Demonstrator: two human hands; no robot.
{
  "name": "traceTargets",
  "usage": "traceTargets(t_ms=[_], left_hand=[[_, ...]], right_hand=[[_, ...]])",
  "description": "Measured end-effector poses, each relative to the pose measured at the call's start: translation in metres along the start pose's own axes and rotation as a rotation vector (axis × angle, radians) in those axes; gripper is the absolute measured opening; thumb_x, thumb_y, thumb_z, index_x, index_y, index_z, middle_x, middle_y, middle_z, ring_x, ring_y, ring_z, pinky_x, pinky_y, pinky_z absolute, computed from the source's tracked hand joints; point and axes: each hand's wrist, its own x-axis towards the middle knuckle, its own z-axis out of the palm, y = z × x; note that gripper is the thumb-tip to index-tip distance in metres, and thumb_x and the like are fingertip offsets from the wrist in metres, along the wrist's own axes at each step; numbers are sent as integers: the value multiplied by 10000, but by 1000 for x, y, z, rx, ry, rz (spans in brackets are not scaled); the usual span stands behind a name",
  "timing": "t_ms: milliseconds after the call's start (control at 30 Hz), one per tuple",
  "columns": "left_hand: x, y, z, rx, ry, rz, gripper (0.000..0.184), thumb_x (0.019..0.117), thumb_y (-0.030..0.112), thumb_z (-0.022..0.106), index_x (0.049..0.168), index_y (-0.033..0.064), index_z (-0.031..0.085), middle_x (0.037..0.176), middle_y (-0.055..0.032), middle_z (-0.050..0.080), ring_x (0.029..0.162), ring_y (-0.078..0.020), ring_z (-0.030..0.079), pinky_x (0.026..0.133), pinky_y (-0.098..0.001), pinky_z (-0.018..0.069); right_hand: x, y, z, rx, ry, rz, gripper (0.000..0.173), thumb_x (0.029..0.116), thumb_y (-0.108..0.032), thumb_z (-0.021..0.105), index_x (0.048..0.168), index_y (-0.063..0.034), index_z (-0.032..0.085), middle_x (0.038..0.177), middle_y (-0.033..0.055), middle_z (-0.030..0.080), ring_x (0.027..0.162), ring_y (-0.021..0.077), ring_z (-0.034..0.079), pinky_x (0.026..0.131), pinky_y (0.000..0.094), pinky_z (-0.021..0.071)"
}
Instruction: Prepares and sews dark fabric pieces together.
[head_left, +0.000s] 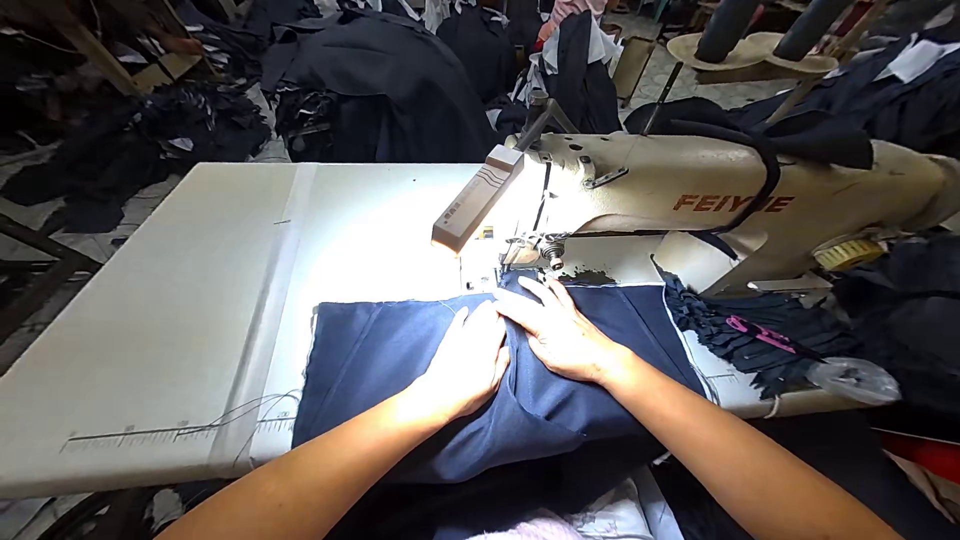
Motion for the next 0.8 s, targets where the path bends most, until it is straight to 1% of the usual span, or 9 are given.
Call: traceTargets(t_ms=[133,233,367,500,567,600,667,733,800], left_hand=[[2,1,-4,19,-53,-23,579,1069,318,258,1511,15,474,1602,-173,421,1517,-304,356,1215,-586,241],[1,0,-2,10,-35,-17,592,1064,334,245,1539,43,447,1620,-150,404,1532,-282,330,1223,-590,216],[0,-2,0,-3,-2,-1,542,1060,319,273,1400,30,580,1570,-154,472,1529,-299,337,1217,-616,221],[3,1,-7,-22,-96,-53,614,1097,407,248,1584,54,371,1655,-150,337,1565,-276,251,1244,-591,152],[4,2,-8,-16,-110,-62,621,1100,414,251,1589,46,357,1660,-149,327,1567,-272,247,1250,-580,143],[4,2,-8,-13,-102,-60,619,1100,411,254,1585,43,364,1657,-150,333,1566,-272,249,1250,-579,146],[4,1,-7,-5,-104,-59,622,1100,414,249,1589,44,356,1662,-148,323,1569,-268,238,1252,-575,142],[4,0,-7,-5,-106,-57,624,1099,413,247,1591,44,352,1663,-145,323,1572,-263,230,1253,-575,136],[4,0,-6,-10,-97,-56,622,1099,411,250,1589,44,356,1660,-143,330,1570,-263,237,1252,-574,140]], right_hand=[[1,4,8,-135,222,-49,411,959,-152,467,1261,-202,742,1242,60,723,1375,362,511,1187,624,256],[-1,9,10,-143,360,-191,301,960,-156,500,1036,-158,792,1230,67,731,1355,373,533,1188,603,281],[0,11,7,-38,243,-312,421,962,-93,472,1259,-216,743,1320,5,705,1403,338,506,1187,659,257],[1,9,10,-199,389,-211,310,931,-139,499,1026,-150,793,1201,101,732,1311,380,564,1173,595,313],[2,8,8,-232,374,-157,284,907,-143,496,927,-96,775,1152,111,744,1275,368,598,1143,591,352],[3,7,7,-230,354,-132,266,889,-144,495,895,-80,753,1048,101,749,1188,328,645,1108,565,394],[5,6,5,-207,287,-58,308,872,-148,491,1008,-60,753,960,111,724,1048,290,681,1058,558,417],[7,8,5,-207,224,-12,465,881,-158,464,1254,-133,741,974,109,702,1030,294,651,991,546,410],[8,9,5,-213,169,18,492,899,-161,451,1304,-206,726,1002,103,691,1060,299,628,977,547,403]])
